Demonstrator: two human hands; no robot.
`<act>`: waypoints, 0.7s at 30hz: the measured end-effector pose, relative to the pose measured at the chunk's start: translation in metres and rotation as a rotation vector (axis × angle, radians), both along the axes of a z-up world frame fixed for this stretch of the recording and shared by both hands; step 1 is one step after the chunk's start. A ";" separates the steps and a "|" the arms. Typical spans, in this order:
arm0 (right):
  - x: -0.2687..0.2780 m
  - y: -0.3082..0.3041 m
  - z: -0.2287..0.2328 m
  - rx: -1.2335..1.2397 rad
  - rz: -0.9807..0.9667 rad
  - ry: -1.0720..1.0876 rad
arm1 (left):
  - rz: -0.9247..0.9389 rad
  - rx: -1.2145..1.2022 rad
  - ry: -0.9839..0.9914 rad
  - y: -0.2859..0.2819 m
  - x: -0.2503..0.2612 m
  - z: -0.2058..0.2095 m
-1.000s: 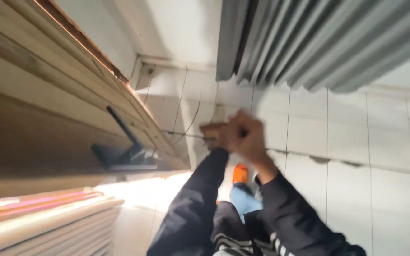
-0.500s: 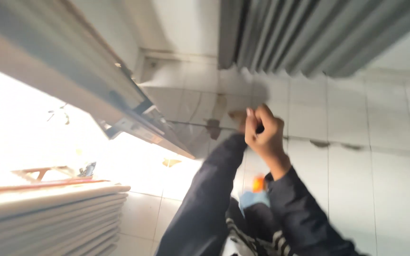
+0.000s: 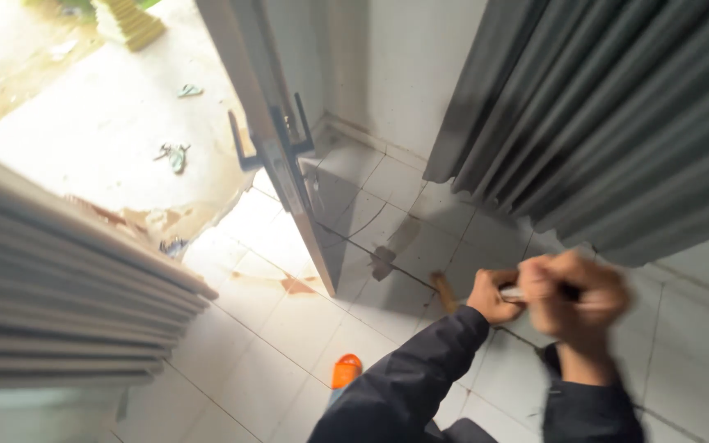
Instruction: Sweep the floor around the door and under the curtains using a broom.
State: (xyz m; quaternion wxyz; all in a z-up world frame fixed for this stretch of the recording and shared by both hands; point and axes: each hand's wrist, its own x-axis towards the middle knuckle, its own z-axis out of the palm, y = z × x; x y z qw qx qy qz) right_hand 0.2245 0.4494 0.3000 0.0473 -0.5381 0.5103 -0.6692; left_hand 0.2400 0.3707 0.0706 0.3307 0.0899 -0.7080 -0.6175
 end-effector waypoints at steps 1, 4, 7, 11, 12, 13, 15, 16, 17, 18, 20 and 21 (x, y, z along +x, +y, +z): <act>-0.002 -0.001 -0.019 0.001 -0.089 0.196 | 0.075 -0.058 0.009 0.004 -0.011 -0.025; 0.013 0.006 -0.065 0.086 -0.106 0.348 | 0.284 -0.144 -0.022 0.033 -0.004 -0.083; 0.023 0.013 -0.068 0.138 -0.015 0.201 | 0.531 -0.221 -0.080 0.032 0.022 -0.094; 0.029 0.024 -0.066 0.067 0.071 -0.311 | 0.225 -0.061 -0.474 0.032 0.081 -0.051; 0.032 0.024 -0.065 0.074 0.080 -0.308 | 0.233 -0.053 -0.472 0.030 0.085 -0.045; 0.036 0.024 -0.066 0.039 0.025 -0.337 | 0.240 -0.075 -0.532 0.028 0.090 -0.041; 0.042 0.030 -0.054 0.027 -0.031 -0.369 | 0.244 -0.073 -0.599 0.032 0.096 -0.035; 0.045 0.031 -0.040 0.035 -0.083 -0.294 | 0.338 -0.058 -0.542 0.033 0.099 -0.031; 0.047 0.031 -0.026 0.043 -0.134 -0.219 | 0.431 -0.045 -0.484 0.032 0.102 -0.027; 0.047 0.033 -0.012 0.052 -0.130 -0.222 | 0.433 -0.037 -0.490 0.035 0.099 -0.006; 0.048 0.034 0.015 -0.070 -0.039 -0.258 | 0.402 -0.029 -0.546 0.034 0.095 0.036; 0.053 0.029 0.011 -0.062 -0.035 -0.262 | 0.404 -0.022 -0.551 0.032 0.096 0.042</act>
